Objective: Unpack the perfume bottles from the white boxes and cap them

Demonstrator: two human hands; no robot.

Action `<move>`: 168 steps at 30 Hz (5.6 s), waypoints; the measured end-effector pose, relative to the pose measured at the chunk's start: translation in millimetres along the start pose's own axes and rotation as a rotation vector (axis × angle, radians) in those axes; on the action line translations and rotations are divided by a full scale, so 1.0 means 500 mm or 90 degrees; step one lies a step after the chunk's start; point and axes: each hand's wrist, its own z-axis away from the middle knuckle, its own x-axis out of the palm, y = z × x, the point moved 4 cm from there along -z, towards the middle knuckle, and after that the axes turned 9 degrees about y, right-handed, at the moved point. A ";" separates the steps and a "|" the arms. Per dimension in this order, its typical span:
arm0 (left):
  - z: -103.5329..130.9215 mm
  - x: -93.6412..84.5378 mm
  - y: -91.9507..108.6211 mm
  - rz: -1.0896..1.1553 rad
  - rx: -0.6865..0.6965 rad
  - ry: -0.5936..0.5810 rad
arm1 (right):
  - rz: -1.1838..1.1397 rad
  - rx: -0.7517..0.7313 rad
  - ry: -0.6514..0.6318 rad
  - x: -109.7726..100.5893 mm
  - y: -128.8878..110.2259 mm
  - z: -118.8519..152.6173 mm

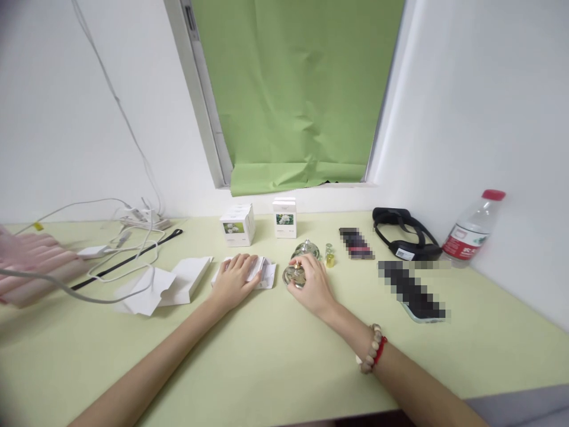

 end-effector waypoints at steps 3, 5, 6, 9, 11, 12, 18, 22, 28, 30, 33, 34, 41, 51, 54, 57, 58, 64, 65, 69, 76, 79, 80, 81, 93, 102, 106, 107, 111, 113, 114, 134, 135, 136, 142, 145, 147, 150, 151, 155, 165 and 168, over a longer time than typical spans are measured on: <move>0.000 0.001 0.001 0.001 -0.003 -0.004 | 0.031 0.012 0.067 -0.007 0.015 -0.003; 0.000 0.002 0.000 0.009 -0.007 -0.001 | 0.052 0.020 0.106 -0.012 0.022 -0.006; 0.000 0.002 0.000 0.013 -0.010 0.002 | 0.061 0.023 0.114 -0.014 0.025 -0.007; 0.000 0.002 0.000 0.024 -0.014 0.008 | 0.087 0.021 0.101 -0.012 0.035 -0.011; 0.000 0.003 0.000 0.028 -0.015 0.004 | 0.102 0.016 0.076 -0.007 0.045 -0.014; 0.000 0.004 0.000 0.028 -0.016 0.002 | 0.106 0.015 0.066 -0.005 0.050 -0.015; 0.004 0.003 0.004 0.029 -0.017 0.003 | 0.099 0.056 0.044 -0.002 0.075 -0.019; 0.005 0.002 0.009 0.035 -0.017 0.000 | 0.105 0.061 0.114 -0.014 0.064 -0.020; 0.004 0.002 0.009 0.021 -0.012 0.008 | 0.031 0.052 0.087 -0.003 0.061 -0.015; 0.004 0.003 0.008 0.013 -0.008 0.007 | 0.017 0.048 0.077 0.001 0.064 -0.015; 0.003 0.004 0.008 0.005 -0.006 0.003 | 0.009 0.049 0.071 0.002 0.066 -0.017; 0.003 0.004 0.008 0.004 -0.006 0.001 | 0.010 0.051 0.069 0.001 0.066 -0.018; 0.001 0.002 0.009 0.001 -0.005 0.002 | -0.004 0.060 0.059 -0.001 0.071 -0.024; 0.002 0.003 0.010 -0.005 -0.007 -0.008 | 0.014 0.074 0.043 -0.013 0.085 -0.030; 0.002 0.001 0.010 -0.002 -0.006 -0.009 | 0.021 0.065 0.036 -0.017 0.090 -0.032; 0.003 0.001 0.009 0.000 -0.007 -0.011 | 0.019 0.054 0.021 -0.021 0.093 -0.036; 0.003 0.002 0.009 0.001 -0.007 -0.011 | 0.020 0.051 0.013 -0.022 0.094 -0.037; 0.004 0.002 0.009 0.005 -0.009 -0.004 | 0.056 0.024 0.011 -0.028 0.099 -0.039; 0.004 0.002 0.010 0.005 -0.010 -0.004 | 0.062 0.025 0.012 -0.028 0.102 -0.039; 0.004 0.001 0.010 0.006 -0.011 -0.004 | 0.082 0.044 -0.023 -0.021 0.115 -0.035; 0.003 0.006 0.009 -0.005 -0.006 -0.011 | 0.049 0.062 -0.052 -0.014 0.129 -0.036; 0.002 0.005 0.010 -0.007 -0.006 -0.014 | 0.030 0.051 -0.068 -0.019 0.130 -0.042; 0.002 0.004 0.010 -0.007 -0.006 -0.016 | 0.024 0.047 -0.076 -0.021 0.130 -0.044; 0.002 0.003 0.011 -0.005 -0.007 -0.017 | 0.020 0.042 -0.084 -0.022 0.130 -0.045; 0.002 -0.001 0.011 0.010 -0.010 -0.012 | 0.114 0.095 -0.035 -0.024 0.109 -0.032; 0.003 0.001 0.011 0.006 -0.011 -0.014 | 0.019 0.064 -0.045 -0.001 0.081 -0.018; 0.002 -0.001 0.011 0.010 -0.014 -0.017 | 0.032 0.074 -0.045 -0.004 0.084 -0.020; 0.002 -0.001 0.011 0.011 -0.014 -0.018 | 0.033 0.074 -0.045 -0.004 0.084 -0.020; 0.003 0.000 0.011 0.018 -0.014 -0.013 | 0.036 0.064 -0.053 -0.005 0.083 -0.020; 0.003 0.001 0.010 0.015 -0.013 -0.011 | 0.044 0.062 -0.054 -0.005 0.083 -0.019; 0.003 0.001 0.010 0.012 -0.013 -0.011 | 0.047 0.063 -0.054 -0.005 0.082 -0.019; 0.002 -0.010 0.008 0.024 -0.006 -0.010 | 0.020 0.071 0.007 -0.006 0.072 -0.020; 0.003 -0.011 0.008 0.030 -0.001 -0.013 | 0.021 0.076 0.014 -0.007 0.070 -0.020; 0.003 -0.012 0.007 0.037 0.005 -0.016 | 0.023 0.079 0.021 -0.008 0.069 -0.020; 0.008 -0.011 0.002 0.067 0.032 -0.038 | 0.058 0.024 0.012 -0.009 0.057 -0.018; 0.009 -0.013 0.004 0.060 0.032 -0.039 | 0.094 0.015 -0.046 -0.004 0.057 -0.013; 0.010 -0.015 0.006 0.052 0.030 -0.037 | 0.099 0.013 -0.051 -0.003 0.058 -0.012; 0.012 -0.014 0.007 0.051 0.025 -0.041 | 0.087 0.011 -0.047 -0.003 0.058 -0.012; 0.012 -0.012 0.006 0.054 0.023 -0.043 | 0.084 0.011 -0.047 -0.002 0.057 -0.012; 0.013 -0.005 0.002 0.062 0.014 -0.044 | 0.087 0.003 -0.040 0.003 0.057 -0.010; 0.006 -0.016 0.006 0.075 0.043 0.023 | 0.102 -0.122 0.079 -0.027 0.012 -0.016; 0.006 -0.020 0.015 0.086 0.064 0.088 | 0.055 -0.181 0.069 -0.031 -0.029 -0.008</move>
